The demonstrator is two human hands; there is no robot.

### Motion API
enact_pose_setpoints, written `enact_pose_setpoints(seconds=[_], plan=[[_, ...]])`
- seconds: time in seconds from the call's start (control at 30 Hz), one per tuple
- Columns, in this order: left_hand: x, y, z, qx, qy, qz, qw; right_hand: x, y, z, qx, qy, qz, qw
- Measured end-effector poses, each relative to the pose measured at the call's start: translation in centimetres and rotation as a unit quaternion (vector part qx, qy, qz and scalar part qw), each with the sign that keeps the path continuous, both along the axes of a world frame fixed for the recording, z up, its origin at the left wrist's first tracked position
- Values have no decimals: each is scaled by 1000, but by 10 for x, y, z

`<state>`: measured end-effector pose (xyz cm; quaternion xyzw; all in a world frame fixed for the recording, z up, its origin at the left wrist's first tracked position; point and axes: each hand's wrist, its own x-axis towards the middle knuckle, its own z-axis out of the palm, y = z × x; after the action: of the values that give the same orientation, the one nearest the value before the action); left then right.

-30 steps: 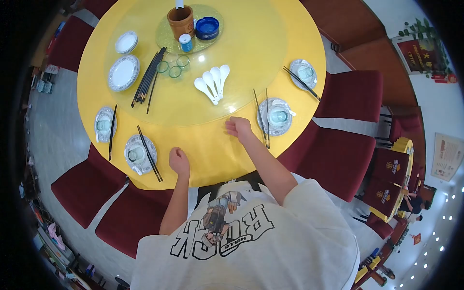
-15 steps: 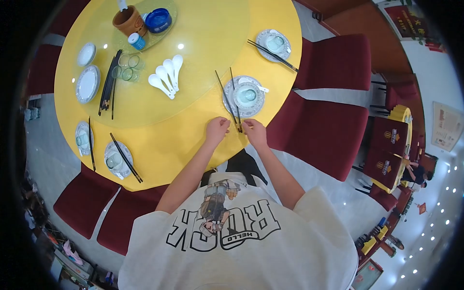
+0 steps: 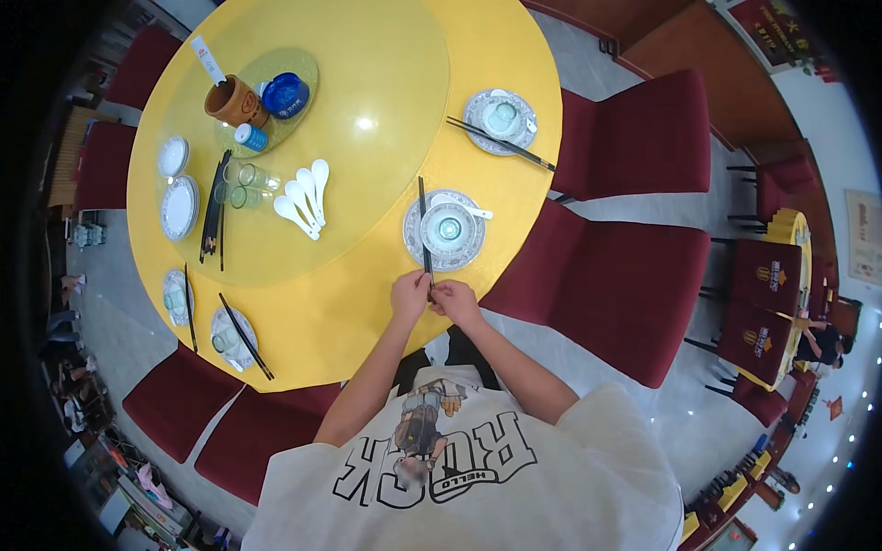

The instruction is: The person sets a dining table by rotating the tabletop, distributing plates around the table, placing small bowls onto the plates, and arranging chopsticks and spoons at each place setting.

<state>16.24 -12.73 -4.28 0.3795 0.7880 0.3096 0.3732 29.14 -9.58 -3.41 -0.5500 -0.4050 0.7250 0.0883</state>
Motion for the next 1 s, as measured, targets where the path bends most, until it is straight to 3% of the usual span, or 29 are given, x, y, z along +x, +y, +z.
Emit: enact_pose_setpoints(seconds=[0.3,0.37,0.5,0.57,0.6,0.67,0.7,0.77,0.87,1.0], plan=[[1,7,19,10,63,-4,998,-14,8,-13,-16,62,-47,997],[0,9,29,9,27,58,998,-16,9,-14,-14,56,-54,997],[-10,-3,15,41,61,102,992,-15,3,8,3,-6,-72,997],[-25,-9,15,53,-162,278,945,-9,-1,19,12,-28,-62,998],[-37,-12,16,54,-162,279,945,-5,-4,23,21,-50,-52,997],[-66,-20,16,64,-274,435,855,7,-10,18,52,-70,5,996],[-80,-24,15,66,-274,438,854,11,-14,16,80,-91,60,991],[-108,-27,14,119,-335,510,783,12,-21,19,79,-89,85,989],[-143,-29,5,139,-357,535,753,1,-27,17,78,-76,113,988],[-159,-35,-5,102,-368,531,756,-26,-38,19,48,-52,128,989]])
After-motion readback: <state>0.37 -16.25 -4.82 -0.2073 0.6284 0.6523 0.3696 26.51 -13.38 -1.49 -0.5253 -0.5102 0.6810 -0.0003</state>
